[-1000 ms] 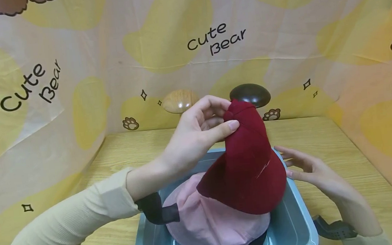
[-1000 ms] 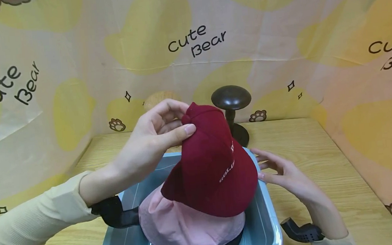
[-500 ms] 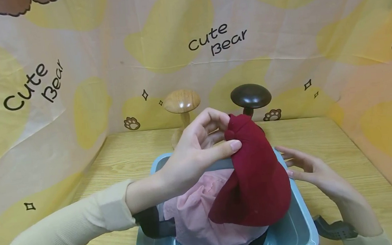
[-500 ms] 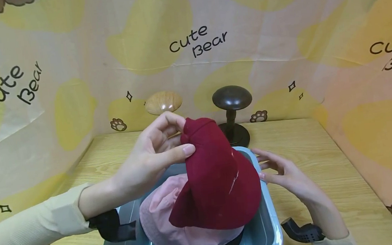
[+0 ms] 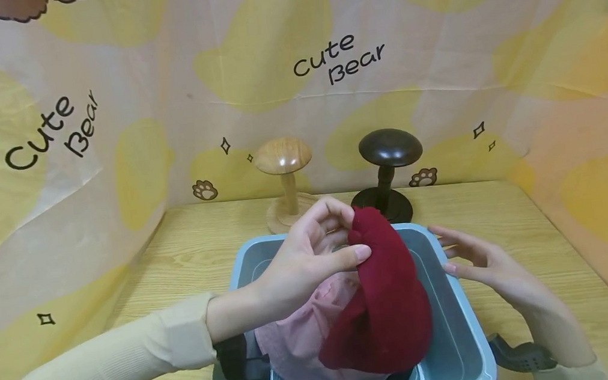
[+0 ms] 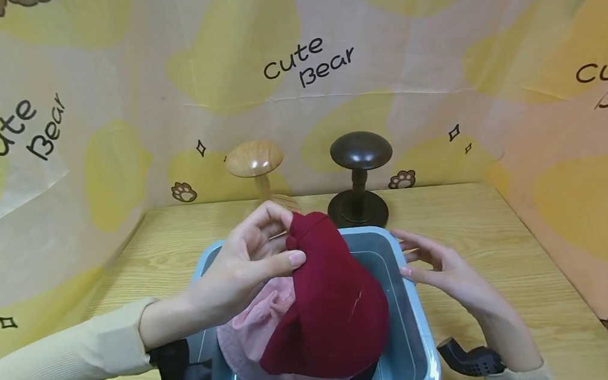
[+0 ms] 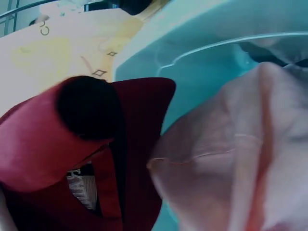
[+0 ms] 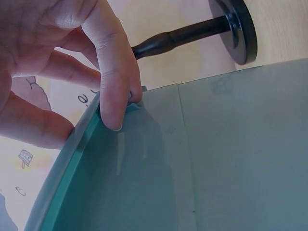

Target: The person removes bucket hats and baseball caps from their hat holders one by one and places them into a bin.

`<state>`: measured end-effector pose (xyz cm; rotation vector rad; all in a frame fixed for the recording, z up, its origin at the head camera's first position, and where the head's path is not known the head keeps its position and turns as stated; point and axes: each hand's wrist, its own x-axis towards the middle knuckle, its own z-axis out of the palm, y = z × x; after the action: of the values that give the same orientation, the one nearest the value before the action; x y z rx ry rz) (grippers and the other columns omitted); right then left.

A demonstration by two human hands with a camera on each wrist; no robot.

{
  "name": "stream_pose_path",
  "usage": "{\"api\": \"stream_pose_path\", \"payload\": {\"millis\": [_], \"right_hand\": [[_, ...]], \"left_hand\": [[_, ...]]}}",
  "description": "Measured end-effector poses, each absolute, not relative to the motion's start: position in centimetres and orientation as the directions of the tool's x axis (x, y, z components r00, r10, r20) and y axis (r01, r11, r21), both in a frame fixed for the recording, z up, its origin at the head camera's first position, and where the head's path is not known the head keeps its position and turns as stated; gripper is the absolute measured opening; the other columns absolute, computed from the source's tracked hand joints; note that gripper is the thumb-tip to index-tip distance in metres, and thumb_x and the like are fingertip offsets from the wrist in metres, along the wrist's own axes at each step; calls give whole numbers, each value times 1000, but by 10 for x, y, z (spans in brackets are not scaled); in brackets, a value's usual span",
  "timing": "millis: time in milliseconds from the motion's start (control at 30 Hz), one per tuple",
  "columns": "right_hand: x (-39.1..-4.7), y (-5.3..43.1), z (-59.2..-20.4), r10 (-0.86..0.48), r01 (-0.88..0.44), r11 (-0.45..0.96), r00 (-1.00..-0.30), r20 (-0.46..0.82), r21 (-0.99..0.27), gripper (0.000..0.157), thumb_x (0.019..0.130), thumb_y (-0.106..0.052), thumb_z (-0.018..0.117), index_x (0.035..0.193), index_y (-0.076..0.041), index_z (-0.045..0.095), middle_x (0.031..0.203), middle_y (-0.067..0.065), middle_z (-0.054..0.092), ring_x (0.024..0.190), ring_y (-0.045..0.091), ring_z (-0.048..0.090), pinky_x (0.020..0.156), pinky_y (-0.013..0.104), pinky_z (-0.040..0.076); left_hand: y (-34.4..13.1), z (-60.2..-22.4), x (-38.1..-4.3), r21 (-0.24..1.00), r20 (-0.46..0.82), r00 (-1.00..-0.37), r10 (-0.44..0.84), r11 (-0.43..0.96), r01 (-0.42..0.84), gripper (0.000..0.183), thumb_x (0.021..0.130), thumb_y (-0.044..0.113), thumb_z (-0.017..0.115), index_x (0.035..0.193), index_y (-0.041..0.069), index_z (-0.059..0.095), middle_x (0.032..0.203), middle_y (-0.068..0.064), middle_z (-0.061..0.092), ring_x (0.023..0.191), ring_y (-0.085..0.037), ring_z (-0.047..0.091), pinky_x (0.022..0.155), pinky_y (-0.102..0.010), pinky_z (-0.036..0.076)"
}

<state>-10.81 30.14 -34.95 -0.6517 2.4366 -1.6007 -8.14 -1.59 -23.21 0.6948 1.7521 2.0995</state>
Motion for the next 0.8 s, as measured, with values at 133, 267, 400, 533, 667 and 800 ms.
{"api": "stream_pose_path", "payload": {"millis": [133, 267, 400, 533, 667, 800], "right_hand": [[-109, 301, -349, -435, -268, 336, -894, 104, -903, 57, 94, -5, 54, 148, -12, 36, 128, -14, 55, 106, 7, 59, 82, 27, 51], [-109, 303, -349, -425, -258, 346, -900, 94, -902, 57, 94, -6, 55, 148, -14, 36, 127, -14, 55, 106, 6, 59, 82, 28, 51], [-109, 303, -349, -424, -257, 350, -901, 92, -901, 57, 94, -6, 54, 147, -14, 37, 127, -13, 56, 106, 7, 59, 82, 29, 51], [-109, 303, -349, -426, -257, 349, -900, 92, -901, 56, 94, -7, 54, 147, -14, 37, 128, -12, 57, 106, 8, 59, 82, 29, 51], [-110, 303, -349, -430, -266, 342, -897, 102, -901, 57, 94, -5, 55, 147, -13, 37, 126, -11, 59, 105, 8, 59, 82, 28, 51], [-110, 303, -350, -426, -274, 344, -898, 111, -898, 58, 93, -4, 55, 147, -11, 37, 124, -12, 60, 105, 7, 59, 82, 27, 50]], "left_hand": [[-18, -243, -85, 990, 85, -846, 526, -140, 12, 27, 87, -1, 59, 109, 5, 45, 107, 0, 58, 101, -11, 62, 87, -22, 51], [-25, -253, -89, 997, -8, -860, 509, -57, -43, 27, 87, 4, 62, 107, 6, 44, 109, -2, 59, 99, -12, 62, 77, -23, 51], [-34, -260, -92, 994, -108, -878, 467, 44, -99, 28, 86, 8, 64, 106, 8, 44, 103, -2, 59, 91, -13, 62, 72, -25, 50], [-44, -261, -95, 972, -191, -900, 393, 200, -119, 31, 83, 13, 69, 104, 9, 47, 96, -2, 63, 87, -13, 63, 83, -30, 50], [-53, -260, -98, 937, -204, -914, 351, 340, -78, 37, 82, 16, 72, 109, 11, 47, 98, -5, 65, 92, -14, 64, 91, -32, 45], [-59, -260, -100, 925, -161, -903, 399, 379, 3, 52, 83, 11, 70, 126, 19, 41, 94, -8, 64, 86, -15, 67, 90, -35, 46]]}}
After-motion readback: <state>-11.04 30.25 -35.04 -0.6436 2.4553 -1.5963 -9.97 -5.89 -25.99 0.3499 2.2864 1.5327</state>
